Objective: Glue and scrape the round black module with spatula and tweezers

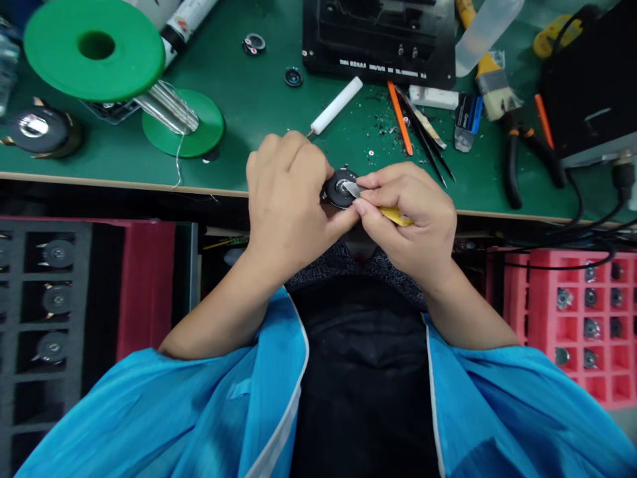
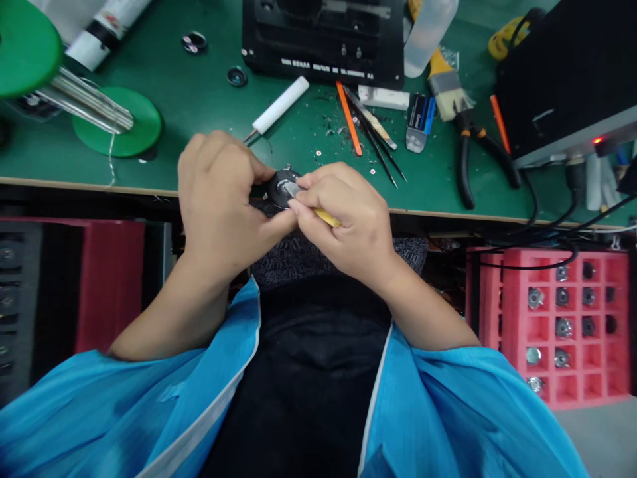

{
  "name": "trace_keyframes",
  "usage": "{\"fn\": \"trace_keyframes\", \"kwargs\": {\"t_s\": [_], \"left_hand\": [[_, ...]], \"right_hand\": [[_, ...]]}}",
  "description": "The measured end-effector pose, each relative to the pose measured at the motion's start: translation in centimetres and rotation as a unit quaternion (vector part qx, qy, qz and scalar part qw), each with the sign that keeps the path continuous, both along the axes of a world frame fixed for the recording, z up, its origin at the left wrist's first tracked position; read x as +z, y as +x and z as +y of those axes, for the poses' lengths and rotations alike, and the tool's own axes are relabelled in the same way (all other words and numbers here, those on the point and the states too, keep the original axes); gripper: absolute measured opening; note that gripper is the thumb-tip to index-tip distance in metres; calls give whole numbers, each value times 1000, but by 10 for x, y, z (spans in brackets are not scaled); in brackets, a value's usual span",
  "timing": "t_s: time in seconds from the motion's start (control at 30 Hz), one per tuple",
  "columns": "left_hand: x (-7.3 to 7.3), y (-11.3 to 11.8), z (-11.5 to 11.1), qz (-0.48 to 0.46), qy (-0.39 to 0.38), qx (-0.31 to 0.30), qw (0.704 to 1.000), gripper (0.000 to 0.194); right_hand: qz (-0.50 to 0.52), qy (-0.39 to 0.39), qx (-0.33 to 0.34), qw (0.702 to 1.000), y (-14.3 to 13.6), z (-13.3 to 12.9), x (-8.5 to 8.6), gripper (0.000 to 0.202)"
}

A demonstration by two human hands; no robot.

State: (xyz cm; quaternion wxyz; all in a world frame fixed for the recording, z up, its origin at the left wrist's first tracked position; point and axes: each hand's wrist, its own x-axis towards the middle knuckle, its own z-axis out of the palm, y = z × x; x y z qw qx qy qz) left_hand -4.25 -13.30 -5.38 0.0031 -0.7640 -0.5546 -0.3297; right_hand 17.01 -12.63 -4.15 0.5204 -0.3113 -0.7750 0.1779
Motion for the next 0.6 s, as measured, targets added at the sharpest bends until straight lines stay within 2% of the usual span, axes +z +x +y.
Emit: {"fn": "trace_keyframes", "kwargs": {"t_s": [0.23, 0.47, 0.6], "left_hand": [[2, 1, -1, -29, -35, 0, 999, 32], [2, 3, -2, -39, -26, 12, 999, 31], [0, 4, -2, -40, -26, 17, 999, 32]], "right_hand": [[-31, 5, -21, 999, 0, -1, 1, 17], [-93, 31, -49, 994, 2, -4, -1, 11], [-104, 19, -44, 993, 4, -3, 2, 9]]}}
